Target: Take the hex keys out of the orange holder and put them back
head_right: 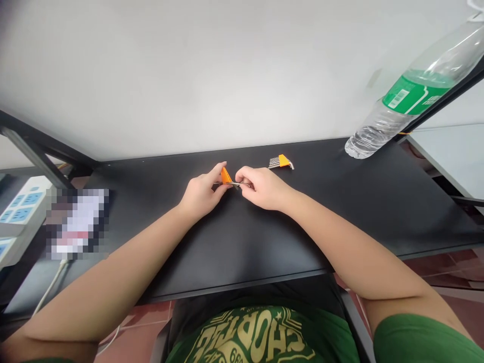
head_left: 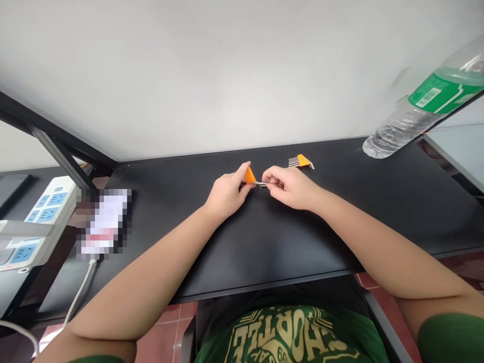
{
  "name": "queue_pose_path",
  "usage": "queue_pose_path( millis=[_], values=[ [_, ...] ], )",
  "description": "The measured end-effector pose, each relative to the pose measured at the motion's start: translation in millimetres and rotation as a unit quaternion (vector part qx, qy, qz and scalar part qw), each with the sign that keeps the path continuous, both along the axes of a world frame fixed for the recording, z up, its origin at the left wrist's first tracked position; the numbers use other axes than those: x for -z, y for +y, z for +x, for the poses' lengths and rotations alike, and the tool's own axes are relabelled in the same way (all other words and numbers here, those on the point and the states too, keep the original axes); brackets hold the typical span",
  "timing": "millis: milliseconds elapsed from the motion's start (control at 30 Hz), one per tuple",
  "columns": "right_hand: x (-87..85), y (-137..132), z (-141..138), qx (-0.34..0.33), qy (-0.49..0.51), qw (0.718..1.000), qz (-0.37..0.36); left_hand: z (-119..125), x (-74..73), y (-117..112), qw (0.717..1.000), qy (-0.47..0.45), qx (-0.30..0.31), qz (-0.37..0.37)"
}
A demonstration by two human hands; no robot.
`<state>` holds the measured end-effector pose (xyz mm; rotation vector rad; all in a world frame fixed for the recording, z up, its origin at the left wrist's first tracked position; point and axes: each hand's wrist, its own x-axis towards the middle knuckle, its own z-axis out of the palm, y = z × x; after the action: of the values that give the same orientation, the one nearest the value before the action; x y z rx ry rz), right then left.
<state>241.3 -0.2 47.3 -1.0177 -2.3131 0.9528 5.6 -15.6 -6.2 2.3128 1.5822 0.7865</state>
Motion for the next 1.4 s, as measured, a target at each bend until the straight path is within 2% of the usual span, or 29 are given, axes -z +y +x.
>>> queue_pose_path(
  millis=[267,533,633,867,1033,1267,1400],
  values=[
    [-8.5,-2,-4,-0.02,-0.064,0.994,-0.086,0,1.2,0,0.999,0.025,0.028,0.03],
    [-8.3,-2,1,0.026,0.014,0.99,-0.139,1,-1.5,0,1.0,0.022,0.01,0.018],
    [-7.4,-2,-1,0.017,0.017,0.987,-0.158,1,-1.2,0,0.999,0.025,0.012,0.023],
    [-6.9,-2,-2,0.012,-0.012,0.989,-0.144,0,-0.7,1,0.999,0.033,0.018,0.034],
    [-11.9,-1,1,0.009,-0.07,0.985,-0.159,1,1.6,-1,0.993,0.054,0.072,0.073],
    [-1.3,-2,-6,0.014,-0.084,0.996,-0.033,0,3.2,-1,0.993,0.041,0.058,0.092],
    [3.2,0,-5,0.021,-0.048,0.998,-0.033,0,2.4,-1,0.997,0.017,0.051,0.064]
  ],
)
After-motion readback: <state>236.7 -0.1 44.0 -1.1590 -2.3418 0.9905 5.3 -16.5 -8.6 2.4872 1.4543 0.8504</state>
